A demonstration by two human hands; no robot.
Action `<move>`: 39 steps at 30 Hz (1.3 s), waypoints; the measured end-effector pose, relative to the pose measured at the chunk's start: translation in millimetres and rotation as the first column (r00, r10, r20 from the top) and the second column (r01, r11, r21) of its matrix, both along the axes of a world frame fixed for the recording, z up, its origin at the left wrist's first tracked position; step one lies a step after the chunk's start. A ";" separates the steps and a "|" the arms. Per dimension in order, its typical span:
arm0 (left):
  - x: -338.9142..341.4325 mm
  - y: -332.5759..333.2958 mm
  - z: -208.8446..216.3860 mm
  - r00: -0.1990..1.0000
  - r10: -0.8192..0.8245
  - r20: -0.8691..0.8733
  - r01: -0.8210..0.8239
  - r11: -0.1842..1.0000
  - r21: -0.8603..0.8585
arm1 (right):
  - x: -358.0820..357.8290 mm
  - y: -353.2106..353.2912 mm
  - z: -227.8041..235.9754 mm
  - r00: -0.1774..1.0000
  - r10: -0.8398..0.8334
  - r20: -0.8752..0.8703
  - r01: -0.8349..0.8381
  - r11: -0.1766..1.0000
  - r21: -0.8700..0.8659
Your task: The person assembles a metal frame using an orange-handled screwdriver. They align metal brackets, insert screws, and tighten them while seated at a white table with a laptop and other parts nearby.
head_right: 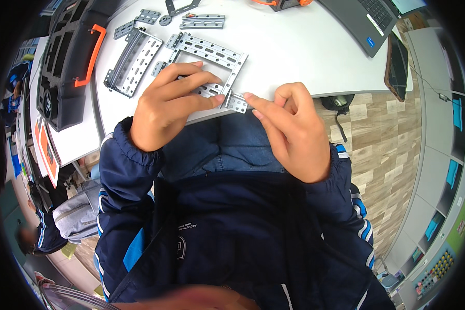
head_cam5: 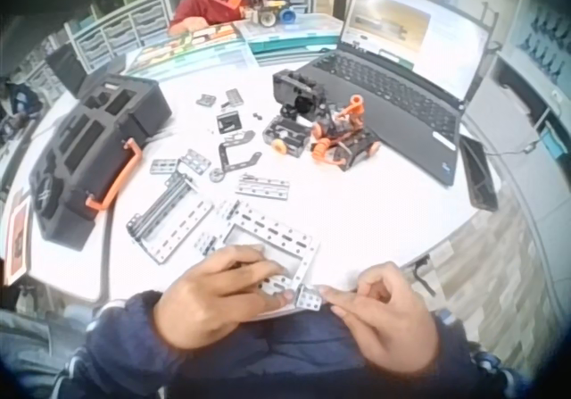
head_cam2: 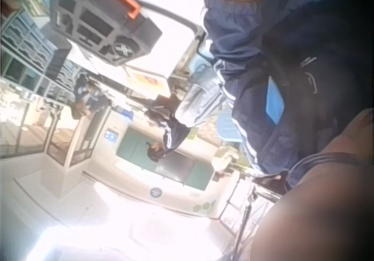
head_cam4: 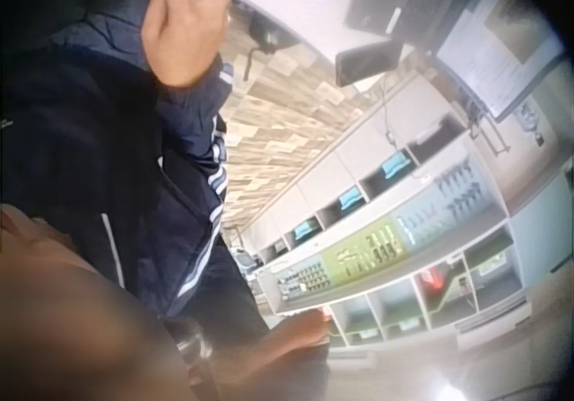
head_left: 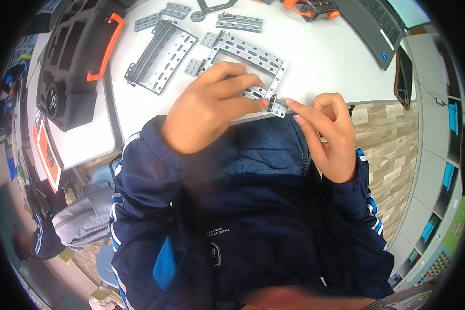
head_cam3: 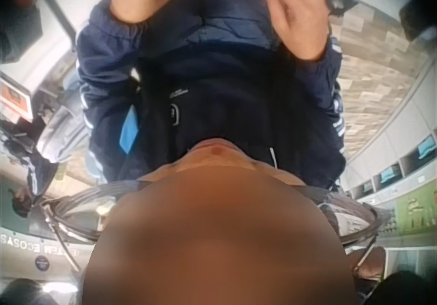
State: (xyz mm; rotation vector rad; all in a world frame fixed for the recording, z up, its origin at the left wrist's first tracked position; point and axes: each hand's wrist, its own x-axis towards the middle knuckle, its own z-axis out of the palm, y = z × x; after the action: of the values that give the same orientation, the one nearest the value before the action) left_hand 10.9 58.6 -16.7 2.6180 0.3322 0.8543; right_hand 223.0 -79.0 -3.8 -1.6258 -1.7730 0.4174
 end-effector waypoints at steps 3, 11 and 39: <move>2.0 1.1 -0.8 1.000 0.014 0.014 -0.014 1.000 0.009 | -5.1 -2.2 -5.0 0.998 -0.039 -0.057 0.039 0.999 0.013; 4.2 -0.1 5.6 0.998 0.063 0.003 -0.063 0.998 0.017 | -17.3 -8.2 -13.0 0.989 -0.085 -0.125 0.093 0.994 0.059; 3.3 -48.2 19.3 0.862 0.507 -0.013 -0.120 0.178 -0.977 | -38.3 -13.8 -18.3 0.971 -0.132 -0.200 0.149 0.986 0.072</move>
State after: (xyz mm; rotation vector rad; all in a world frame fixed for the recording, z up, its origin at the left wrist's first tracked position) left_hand 14.2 10.4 2.6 1.1625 0.9895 0.7760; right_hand 184.7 -92.8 -22.1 -1.5812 -1.5003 0.4130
